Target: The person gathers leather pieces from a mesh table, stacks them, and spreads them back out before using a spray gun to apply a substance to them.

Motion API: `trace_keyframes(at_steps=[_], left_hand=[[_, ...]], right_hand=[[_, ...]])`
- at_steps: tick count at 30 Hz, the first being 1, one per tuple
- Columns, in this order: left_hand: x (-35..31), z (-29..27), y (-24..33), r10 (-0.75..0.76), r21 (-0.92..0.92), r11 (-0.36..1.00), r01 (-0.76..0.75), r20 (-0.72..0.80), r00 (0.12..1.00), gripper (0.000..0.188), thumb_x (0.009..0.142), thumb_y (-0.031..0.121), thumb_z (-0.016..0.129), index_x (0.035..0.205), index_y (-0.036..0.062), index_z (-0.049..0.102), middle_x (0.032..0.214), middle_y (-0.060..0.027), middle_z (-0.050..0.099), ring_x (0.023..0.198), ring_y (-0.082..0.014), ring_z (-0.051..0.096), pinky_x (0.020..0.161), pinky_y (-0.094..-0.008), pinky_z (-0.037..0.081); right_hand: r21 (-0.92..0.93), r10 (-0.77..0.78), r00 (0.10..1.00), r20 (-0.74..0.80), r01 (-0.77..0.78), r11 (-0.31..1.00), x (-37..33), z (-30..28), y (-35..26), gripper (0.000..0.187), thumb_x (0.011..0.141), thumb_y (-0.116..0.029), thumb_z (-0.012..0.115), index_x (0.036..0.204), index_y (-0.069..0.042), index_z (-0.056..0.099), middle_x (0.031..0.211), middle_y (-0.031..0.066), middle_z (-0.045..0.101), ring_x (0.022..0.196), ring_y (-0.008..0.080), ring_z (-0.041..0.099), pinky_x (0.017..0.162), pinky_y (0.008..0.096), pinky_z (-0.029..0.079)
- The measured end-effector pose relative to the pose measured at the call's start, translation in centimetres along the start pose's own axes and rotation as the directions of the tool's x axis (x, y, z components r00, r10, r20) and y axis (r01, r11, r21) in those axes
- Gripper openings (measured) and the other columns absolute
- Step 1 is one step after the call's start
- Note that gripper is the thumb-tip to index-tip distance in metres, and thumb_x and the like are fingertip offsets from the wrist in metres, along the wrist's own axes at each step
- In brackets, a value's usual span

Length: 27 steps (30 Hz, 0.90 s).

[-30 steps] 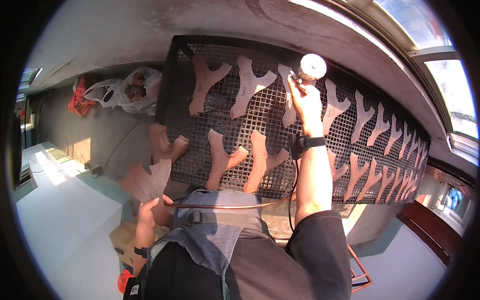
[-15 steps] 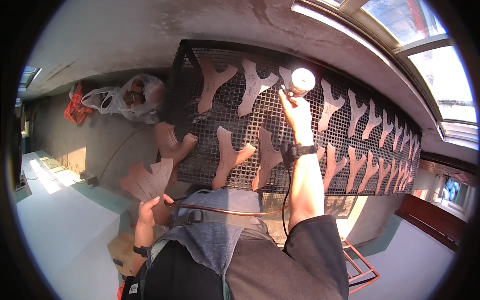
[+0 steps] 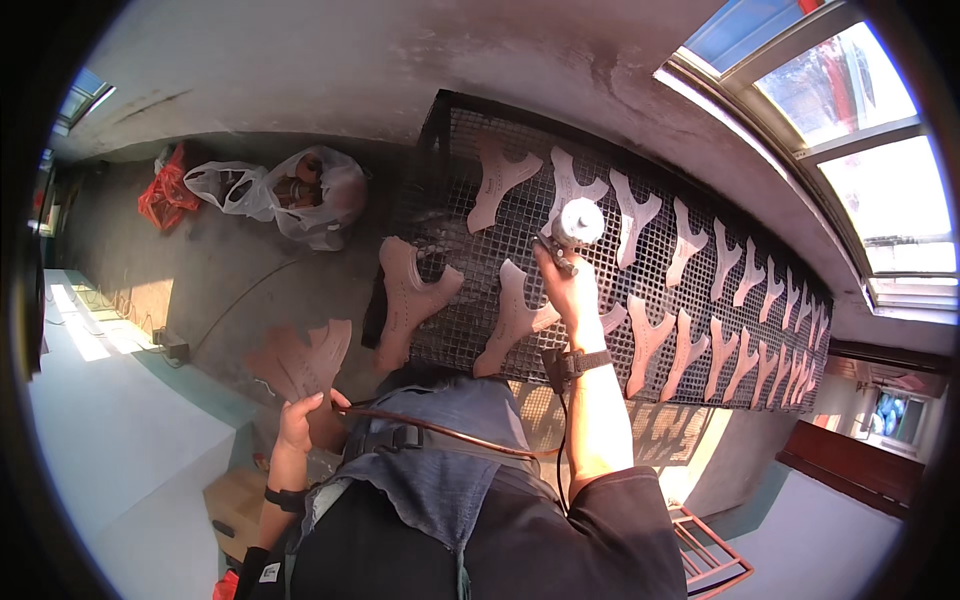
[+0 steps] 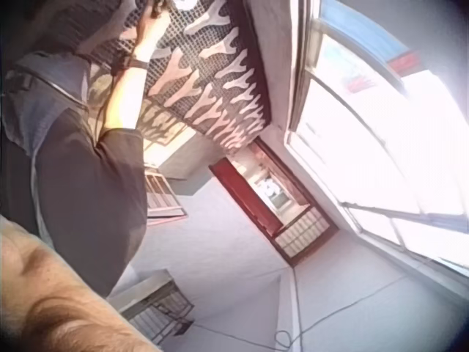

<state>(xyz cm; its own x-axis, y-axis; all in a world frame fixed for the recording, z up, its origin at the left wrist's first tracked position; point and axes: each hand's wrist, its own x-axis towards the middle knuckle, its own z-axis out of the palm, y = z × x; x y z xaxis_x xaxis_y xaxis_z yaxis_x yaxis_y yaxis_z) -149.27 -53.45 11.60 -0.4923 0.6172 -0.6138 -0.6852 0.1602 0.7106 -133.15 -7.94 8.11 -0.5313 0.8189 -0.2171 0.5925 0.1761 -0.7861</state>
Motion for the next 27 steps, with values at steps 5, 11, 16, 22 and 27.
trace_keyframes(at_steps=[5,11,16,22,27], left_hand=[[0.6,0.9,1.4,0.008,-0.016,1.0,-0.009,-0.072,0.997,0.036,0.09,0.021,0.055,0.1,-0.0106,0.07,0.099,-0.0208,0.073,0.095,-0.0298,0.069,0.09,-0.0404,0.052],[1.4,2.5,1.6,-0.007,-0.001,1.0,0.007,-0.137,0.991,0.038,0.087,0.021,0.055,0.101,-0.0116,0.069,0.097,-0.0219,0.073,0.095,-0.0312,0.069,0.092,-0.0415,0.051],[2.3,3.9,1.9,-0.029,0.03,0.999,0.035,-0.171,0.985,0.038,0.088,0.021,0.055,0.097,-0.0118,0.071,0.098,-0.0198,0.074,0.096,-0.0296,0.069,0.093,-0.0399,0.051],[2.9,4.3,1.4,-0.04,0.022,0.999,0.045,-0.207,0.978,0.037,0.087,0.021,0.055,0.096,-0.0118,0.071,0.096,-0.0194,0.074,0.094,-0.0294,0.069,0.093,-0.0396,0.052],[2.6,4.5,1.3,-0.031,0.014,0.999,0.035,-0.239,0.971,0.037,0.086,0.02,0.056,0.095,-0.0121,0.071,0.094,-0.0209,0.074,0.093,-0.0306,0.069,0.091,-0.0411,0.053]], right_hand=[[-0.119,-0.168,0.977,-0.132,0.153,0.981,6.9,0.5,-3.4,0.039,0.095,-0.042,0.069,0.103,-0.003,0.075,0.079,0.0169,0.074,0.076,0.0304,0.075,0.073,0.039,0.056],[-0.232,-0.217,0.965,-0.148,0.179,0.956,14.6,1.3,-6.7,0.041,0.093,-0.045,0.069,0.095,-0.004,0.075,0.087,0.0229,0.073,0.086,0.0424,0.071,0.077,0.0476,0.055],[-0.258,-0.221,0.975,-0.016,0.21,0.943,15.8,1.5,-5.1,0.042,0.092,-0.043,0.071,0.096,-0.001,0.074,0.084,0.0233,0.072,0.084,0.0406,0.072,0.075,0.045,0.055],[-0.252,-0.124,0.992,-0.029,0.112,0.961,17.0,0.4,-2.0,0.042,0.093,-0.041,0.073,0.099,0.001,0.073,0.084,0.0222,0.073,0.08,0.0355,0.074,0.074,0.0405,0.055],[-0.219,-0.206,0.971,-0.121,0.176,0.96,19.7,0.7,-3.0,0.042,0.092,-0.044,0.071,0.092,-0.002,0.074,0.081,0.0232,0.071,0.083,0.0421,0.072,0.074,0.0436,0.056]])
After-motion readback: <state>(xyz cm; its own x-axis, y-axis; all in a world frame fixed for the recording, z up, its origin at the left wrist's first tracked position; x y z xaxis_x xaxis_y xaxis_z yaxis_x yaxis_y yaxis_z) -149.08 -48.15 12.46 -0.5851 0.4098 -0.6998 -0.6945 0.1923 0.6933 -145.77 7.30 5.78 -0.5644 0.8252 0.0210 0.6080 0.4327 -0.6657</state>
